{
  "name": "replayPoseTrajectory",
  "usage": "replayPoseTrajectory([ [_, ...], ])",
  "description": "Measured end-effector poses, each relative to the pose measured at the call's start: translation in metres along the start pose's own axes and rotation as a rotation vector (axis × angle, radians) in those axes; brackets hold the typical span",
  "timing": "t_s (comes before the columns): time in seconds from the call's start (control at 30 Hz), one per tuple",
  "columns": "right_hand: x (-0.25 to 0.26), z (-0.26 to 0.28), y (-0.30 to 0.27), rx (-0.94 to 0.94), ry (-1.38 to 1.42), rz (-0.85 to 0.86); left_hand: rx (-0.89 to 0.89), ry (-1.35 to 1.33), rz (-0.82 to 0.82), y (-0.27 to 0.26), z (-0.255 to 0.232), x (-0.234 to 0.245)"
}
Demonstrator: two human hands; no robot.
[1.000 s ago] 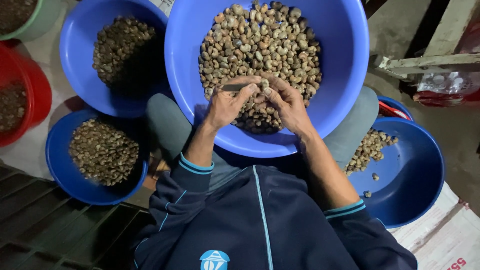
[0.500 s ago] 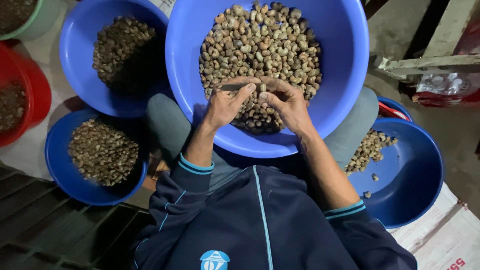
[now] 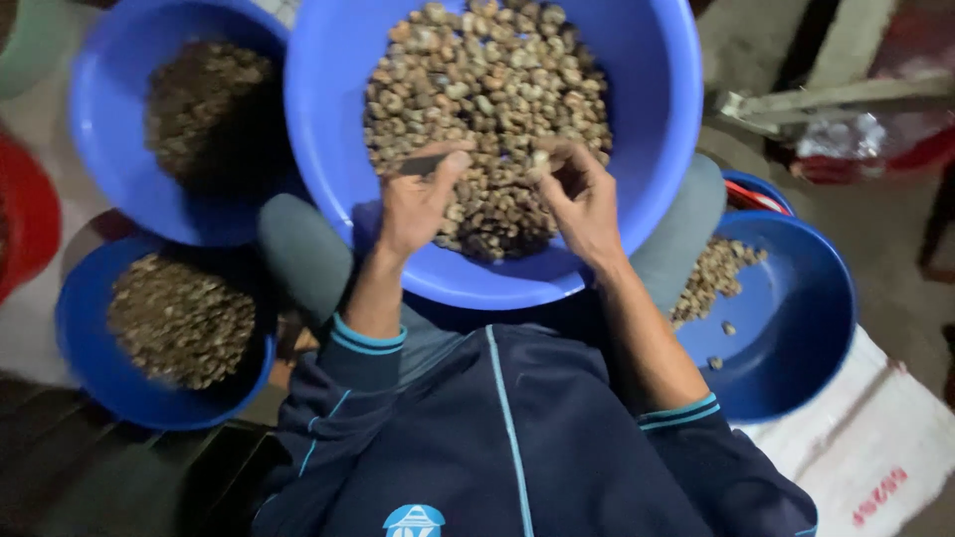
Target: Sorting and cleaning nuts by hand using a small scraping tool
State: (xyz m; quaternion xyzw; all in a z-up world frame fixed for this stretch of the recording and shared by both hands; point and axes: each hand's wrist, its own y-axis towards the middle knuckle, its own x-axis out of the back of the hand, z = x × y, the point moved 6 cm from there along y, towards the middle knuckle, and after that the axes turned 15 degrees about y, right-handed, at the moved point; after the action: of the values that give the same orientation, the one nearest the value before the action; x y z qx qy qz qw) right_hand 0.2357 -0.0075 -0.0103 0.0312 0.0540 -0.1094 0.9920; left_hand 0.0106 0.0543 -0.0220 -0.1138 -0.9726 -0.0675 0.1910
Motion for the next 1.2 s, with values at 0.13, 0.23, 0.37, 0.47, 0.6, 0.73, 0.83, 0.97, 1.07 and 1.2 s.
replayPoseTrajectory([
  [0.13,0.091,0.034,-0.034,0.110,-0.074,-0.217,0.190,-0.055,0.023,-0.002,0.007,-0.009],
  [0.23,0.162,0.058,-0.080,0.232,-0.112,-0.429,0.056,-0.046,0.018,0.000,-0.002,-0.007],
  [0.37,0.233,0.027,-0.150,-0.219,-0.201,-0.705,-0.068,-0.005,0.076,0.000,-0.021,-0.001],
  [0.47,0.270,-0.003,-0.200,-0.317,-0.203,-0.862,-0.081,-0.062,0.088,-0.001,-0.021,-0.001],
  [0.6,0.274,0.003,-0.202,-0.309,-0.156,-0.998,-0.031,-0.055,0.062,0.005,-0.024,0.002],
  [0.73,0.217,0.049,-0.127,-0.016,-0.065,-0.768,-0.011,-0.001,-0.019,0.005,-0.016,0.003],
  [0.83,0.156,0.077,-0.068,0.116,-0.083,-0.532,-0.031,-0.037,-0.041,0.006,-0.017,0.005],
  [0.97,0.053,0.081,0.005,0.079,-0.253,-0.075,-0.001,-0.041,-0.073,0.008,-0.017,0.008],
  [1.07,-0.003,0.057,0.043,0.093,-0.439,0.225,0.014,-0.032,-0.090,0.008,-0.010,0.006],
  [1.2,-0.048,-0.004,0.070,0.323,-0.845,0.390,0.032,0.010,-0.109,0.008,-0.004,0.006],
])
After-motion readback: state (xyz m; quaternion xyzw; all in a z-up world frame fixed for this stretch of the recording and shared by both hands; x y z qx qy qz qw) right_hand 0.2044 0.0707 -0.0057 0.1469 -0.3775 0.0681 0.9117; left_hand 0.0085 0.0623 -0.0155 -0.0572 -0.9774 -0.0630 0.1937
